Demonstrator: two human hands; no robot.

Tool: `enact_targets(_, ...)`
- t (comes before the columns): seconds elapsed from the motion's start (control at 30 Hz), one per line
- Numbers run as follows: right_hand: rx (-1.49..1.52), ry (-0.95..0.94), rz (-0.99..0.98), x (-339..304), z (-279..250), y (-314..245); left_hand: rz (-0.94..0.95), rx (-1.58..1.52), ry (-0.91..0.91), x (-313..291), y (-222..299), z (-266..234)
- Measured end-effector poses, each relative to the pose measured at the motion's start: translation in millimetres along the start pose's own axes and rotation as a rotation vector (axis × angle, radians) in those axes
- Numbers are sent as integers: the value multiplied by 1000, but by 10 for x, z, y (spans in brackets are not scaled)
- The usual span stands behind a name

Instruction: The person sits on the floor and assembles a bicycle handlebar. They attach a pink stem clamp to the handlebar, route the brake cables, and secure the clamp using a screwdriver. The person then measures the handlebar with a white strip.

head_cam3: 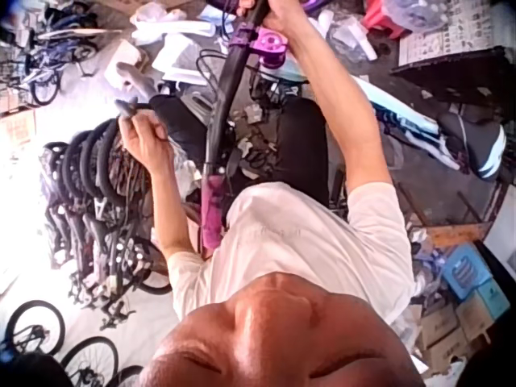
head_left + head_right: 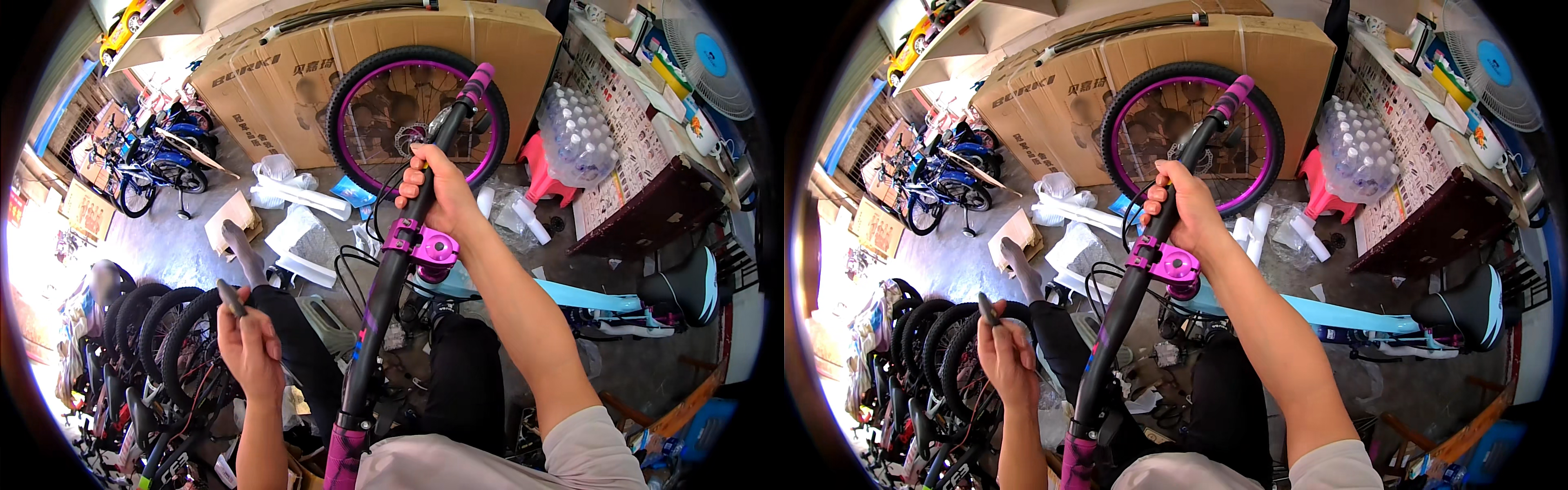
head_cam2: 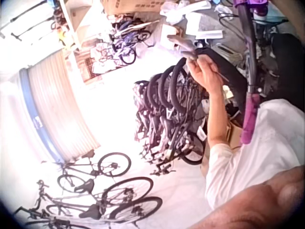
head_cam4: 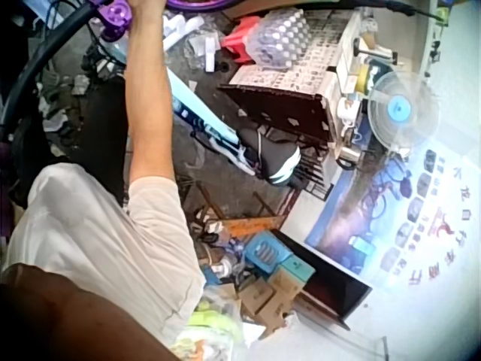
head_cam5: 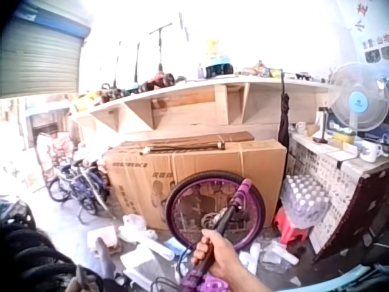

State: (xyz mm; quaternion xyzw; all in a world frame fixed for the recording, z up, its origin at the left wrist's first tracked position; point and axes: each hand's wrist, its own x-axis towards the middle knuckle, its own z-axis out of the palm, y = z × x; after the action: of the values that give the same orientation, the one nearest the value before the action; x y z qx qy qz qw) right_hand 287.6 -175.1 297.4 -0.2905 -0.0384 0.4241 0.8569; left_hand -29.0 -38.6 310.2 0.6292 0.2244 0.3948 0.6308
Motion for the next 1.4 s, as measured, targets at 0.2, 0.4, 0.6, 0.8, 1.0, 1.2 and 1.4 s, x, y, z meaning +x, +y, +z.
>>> enact_targets(0.2,-12,26,13,-6,43,15,-73,148,-98,172,46,255)
enact_targets(0.4,-19,36,14,-12,60,6,17,472,-227,470,156,286)
enact_targets(0.6,-23,41,-8,15,22,-5,275,-168,53,871,537,637)
enact_targets(0.8,-43,39,-15,25,65,18,96,-358,-26,1103,333,957)
enact_targets(1.0,-69,54,-28,12,57,14,75,-400,-6,1101,292,1079)
enact_targets(1.2,-86,75,-14,5,80,34,53,-418,-16,1085,263,1082)
enact_targets(1.4,-88,16,-50,19,35,9,60,-423,-40,1077,313,1101)
